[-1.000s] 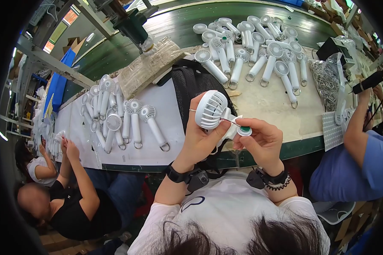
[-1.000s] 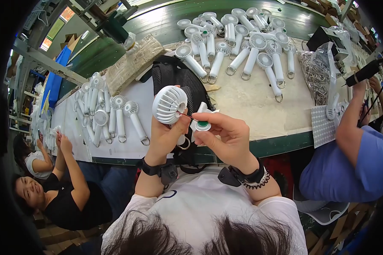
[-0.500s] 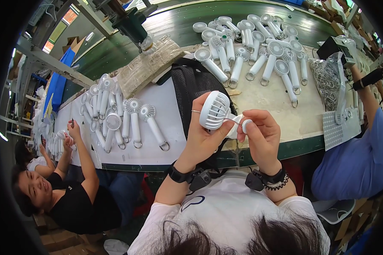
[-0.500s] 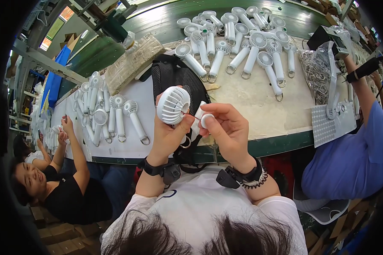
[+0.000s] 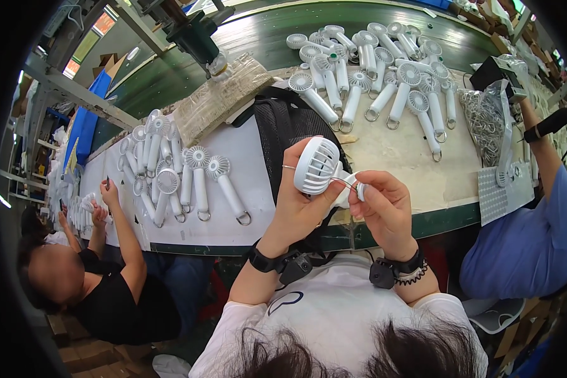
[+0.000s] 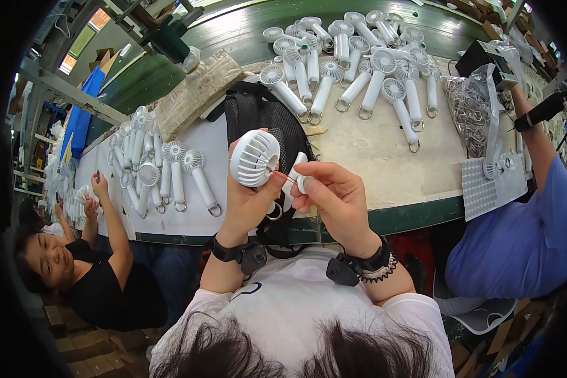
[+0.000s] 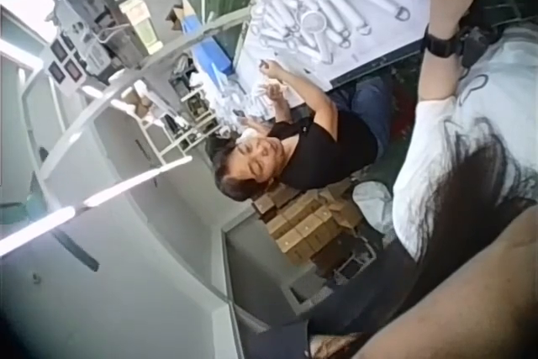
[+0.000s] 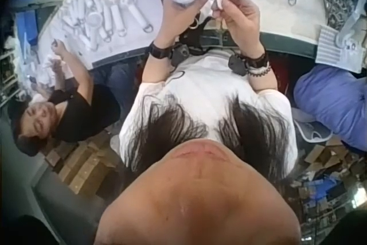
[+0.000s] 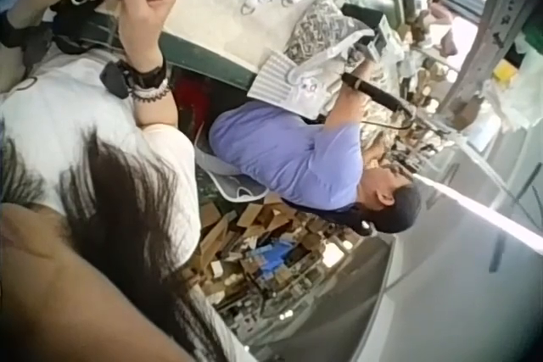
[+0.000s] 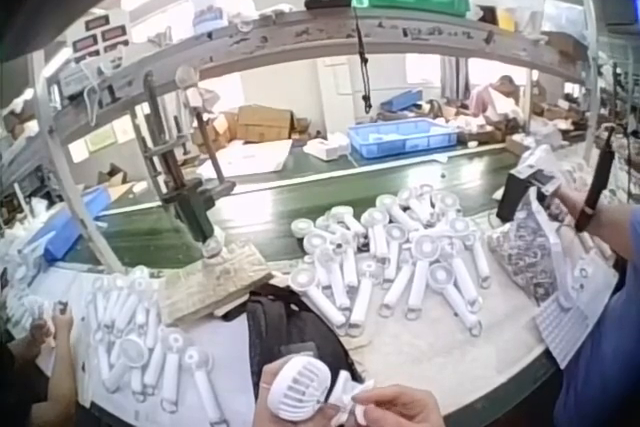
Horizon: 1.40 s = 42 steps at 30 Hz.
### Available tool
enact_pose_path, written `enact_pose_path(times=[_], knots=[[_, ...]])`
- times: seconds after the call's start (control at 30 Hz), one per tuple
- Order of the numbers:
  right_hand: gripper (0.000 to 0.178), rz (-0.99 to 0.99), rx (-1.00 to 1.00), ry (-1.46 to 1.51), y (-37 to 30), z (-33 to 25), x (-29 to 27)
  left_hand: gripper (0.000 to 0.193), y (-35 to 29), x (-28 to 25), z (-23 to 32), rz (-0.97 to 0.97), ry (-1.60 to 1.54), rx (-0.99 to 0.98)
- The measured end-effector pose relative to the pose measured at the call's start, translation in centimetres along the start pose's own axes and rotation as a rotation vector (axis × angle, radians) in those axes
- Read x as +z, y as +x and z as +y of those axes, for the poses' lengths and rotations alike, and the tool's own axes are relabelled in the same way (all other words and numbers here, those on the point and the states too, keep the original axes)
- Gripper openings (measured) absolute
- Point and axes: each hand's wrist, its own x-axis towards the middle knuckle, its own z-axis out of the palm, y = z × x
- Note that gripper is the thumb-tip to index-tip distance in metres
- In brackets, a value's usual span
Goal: The person assembles a handheld fan by inserting a circuit board into the fan head, trimming the wires with shears, and pressing a plastic cap over the assembly. They then place the fan under a press and set it aside on the table.
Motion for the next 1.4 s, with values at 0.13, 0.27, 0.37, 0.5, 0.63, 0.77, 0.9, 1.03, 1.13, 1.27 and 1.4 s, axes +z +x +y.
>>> enact_pose_path(times=[0.13, 0.27, 0.37, 0.5, 0.63, 0.77, 0.9, 1.03, 1.13, 1.27, 1.4], knots=[[0.028, -0.017, -0.049, -0.093, -0.2, -0.1, 0.5, 0.058, 0.0, -0.2, -0.4, 0.006, -0.01, -0.021], [0.029, -0.022, -0.02, -0.17, -0.2, -0.4, 0.6, 0.057, 0.1, -0.2, -0.5, 0.009, -0.005, -0.016], [0.027, -0.056, -0.233, -0.397, 0.0, 0.7, -0.3, 0.057, -0.1, 0.0, -0.4, 0.005, -0.022, -0.01], [0.023, -0.002, -0.477, -0.623, 0.3, 0.8, -0.2, 0.055, -0.1, -0.1, -0.3, -0.007, -0.024, -0.016], [0.021, 0.027, -0.585, -0.737, 0.4, 0.5, 0.1, 0.053, 0.0, -0.1, -0.3, -0.016, -0.077, -0.05], [0.022, 0.022, -0.671, -0.803, 0.4, 0.7, 0.0, 0.051, 0.0, 0.0, -0.3, 0.003, -0.078, -0.127], [0.024, 0.023, -0.686, -0.751, 0.6, 0.9, -0.1, 0.05, -0.1, 0.0, -0.4, 0.03, -0.079, -0.172], [0.025, 0.006, -0.618, -0.643, 0.5, 0.6, 0.0, 0.049, -0.4, -0.3, -1.0, 0.007, -0.149, -0.153], [0.026, -0.005, -0.574, -0.589, 0.4, 0.6, 0.0, 0.049, -0.4, -0.1, -0.9, 0.018, -0.178, -0.144], [0.027, -0.01, -0.546, -0.55, 0.2, 0.8, 0.2, 0.048, -0.2, 0.3, -0.8, 0.077, -0.181, -0.152], [0.028, -0.024, -0.548, -0.539, 0.1, 0.7, 0.2, 0.045, -0.3, 0.3, -0.9, 0.086, -0.196, -0.149]])
